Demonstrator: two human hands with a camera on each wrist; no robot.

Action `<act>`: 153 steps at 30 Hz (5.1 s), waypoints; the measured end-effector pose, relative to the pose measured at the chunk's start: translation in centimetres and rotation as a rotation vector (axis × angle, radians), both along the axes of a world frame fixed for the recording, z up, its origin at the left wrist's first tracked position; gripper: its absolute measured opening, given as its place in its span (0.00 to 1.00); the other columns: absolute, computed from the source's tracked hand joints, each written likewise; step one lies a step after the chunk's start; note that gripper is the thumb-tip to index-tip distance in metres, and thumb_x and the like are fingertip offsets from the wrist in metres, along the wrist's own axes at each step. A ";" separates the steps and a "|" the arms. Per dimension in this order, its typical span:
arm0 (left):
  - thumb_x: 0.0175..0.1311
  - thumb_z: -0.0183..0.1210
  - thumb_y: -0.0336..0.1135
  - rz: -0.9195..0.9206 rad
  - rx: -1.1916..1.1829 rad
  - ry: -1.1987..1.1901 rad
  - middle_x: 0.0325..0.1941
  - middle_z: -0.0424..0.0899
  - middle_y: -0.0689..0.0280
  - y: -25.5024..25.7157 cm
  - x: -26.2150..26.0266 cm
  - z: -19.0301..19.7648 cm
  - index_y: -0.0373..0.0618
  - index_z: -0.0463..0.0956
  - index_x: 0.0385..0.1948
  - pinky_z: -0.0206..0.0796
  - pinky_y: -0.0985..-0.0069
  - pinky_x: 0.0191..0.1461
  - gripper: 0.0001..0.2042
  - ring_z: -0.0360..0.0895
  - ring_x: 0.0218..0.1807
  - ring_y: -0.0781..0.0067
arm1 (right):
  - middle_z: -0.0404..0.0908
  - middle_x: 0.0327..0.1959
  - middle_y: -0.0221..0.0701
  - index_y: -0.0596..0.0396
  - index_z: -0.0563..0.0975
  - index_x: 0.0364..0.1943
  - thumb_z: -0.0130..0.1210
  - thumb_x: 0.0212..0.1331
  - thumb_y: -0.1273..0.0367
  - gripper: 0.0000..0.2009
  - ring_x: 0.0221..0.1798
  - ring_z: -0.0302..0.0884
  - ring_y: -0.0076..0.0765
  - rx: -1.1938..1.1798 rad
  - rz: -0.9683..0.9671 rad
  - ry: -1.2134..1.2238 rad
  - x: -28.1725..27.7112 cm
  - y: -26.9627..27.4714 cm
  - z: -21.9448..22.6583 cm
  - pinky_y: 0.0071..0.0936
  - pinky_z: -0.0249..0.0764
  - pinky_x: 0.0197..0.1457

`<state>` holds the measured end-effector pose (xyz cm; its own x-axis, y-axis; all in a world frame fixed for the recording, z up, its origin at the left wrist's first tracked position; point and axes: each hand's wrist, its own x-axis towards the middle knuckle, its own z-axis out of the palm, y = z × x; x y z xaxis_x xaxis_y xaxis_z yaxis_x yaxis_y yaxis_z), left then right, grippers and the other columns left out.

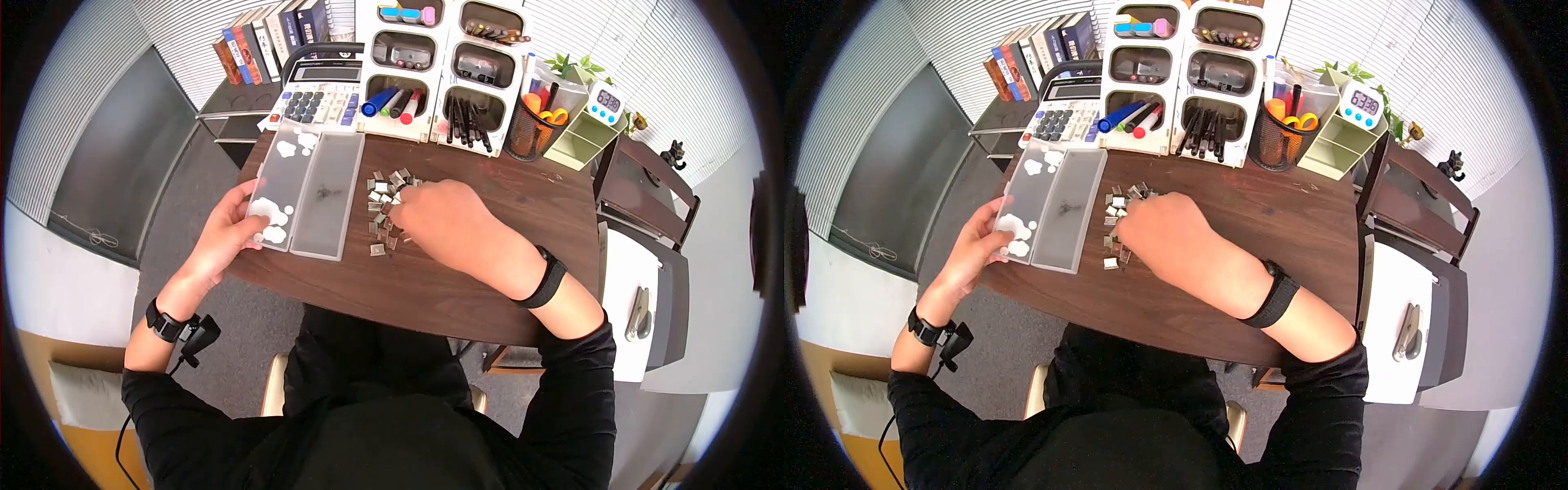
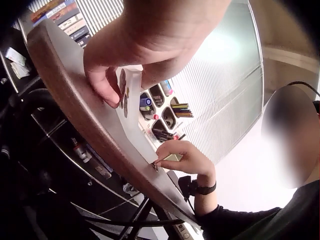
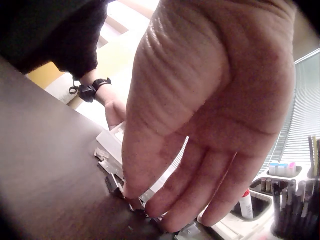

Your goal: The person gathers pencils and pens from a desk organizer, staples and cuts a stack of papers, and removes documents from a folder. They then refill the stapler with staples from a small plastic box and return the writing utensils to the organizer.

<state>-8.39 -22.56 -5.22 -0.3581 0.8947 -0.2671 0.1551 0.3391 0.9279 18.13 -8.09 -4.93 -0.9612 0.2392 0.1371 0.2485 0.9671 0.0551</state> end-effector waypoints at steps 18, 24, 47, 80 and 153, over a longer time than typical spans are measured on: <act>0.61 0.52 0.25 -0.141 0.056 0.044 0.48 0.79 0.69 1.5 -1.3 -0.6 0.42 0.62 0.64 0.68 0.85 0.42 0.26 0.75 0.43 0.85 | 0.77 0.28 0.33 0.52 0.79 0.27 0.55 0.48 0.75 0.03 0.36 0.79 0.43 0.067 -0.101 0.006 0.3 1.7 -0.2 0.37 0.75 0.37; 0.60 0.50 0.26 -0.069 0.056 0.049 0.47 0.80 0.68 2.4 -2.7 -0.8 0.43 0.67 0.59 0.70 0.81 0.45 0.22 0.77 0.45 0.81 | 0.77 0.27 0.32 0.50 0.78 0.27 0.55 0.48 0.74 0.04 0.35 0.80 0.42 0.087 -0.110 0.065 0.5 2.1 0.0 0.36 0.76 0.35; 0.63 0.53 0.32 -0.085 -0.021 0.246 0.39 0.81 0.70 1.6 -4.0 -0.6 0.44 0.66 0.60 0.65 0.86 0.34 0.22 0.76 0.35 0.85 | 0.78 0.31 0.37 0.57 0.78 0.31 0.55 0.48 0.76 0.06 0.35 0.82 0.40 0.100 -0.269 0.057 0.6 3.2 -0.9 0.32 0.79 0.33; 0.57 0.61 0.36 -0.621 -0.028 0.753 0.23 0.82 0.68 16.6 -3.5 7.9 0.40 0.81 0.29 0.67 0.82 0.26 0.08 0.77 0.26 0.83 | 0.76 0.29 0.35 0.55 0.76 0.28 0.55 0.49 0.74 0.02 0.34 0.78 0.44 -0.005 -0.249 0.132 -0.2 4.1 -0.8 0.38 0.76 0.36; 0.50 0.59 0.29 -0.994 0.296 1.208 0.32 0.76 0.60 10.6 4.9 2.8 0.43 0.78 0.33 0.68 0.63 0.42 0.07 0.76 0.39 0.55 | 0.81 0.29 0.43 0.60 0.79 0.26 0.55 0.43 0.77 0.05 0.37 0.81 0.50 -0.085 -0.295 0.078 -1.5 4.2 -0.8 0.42 0.77 0.38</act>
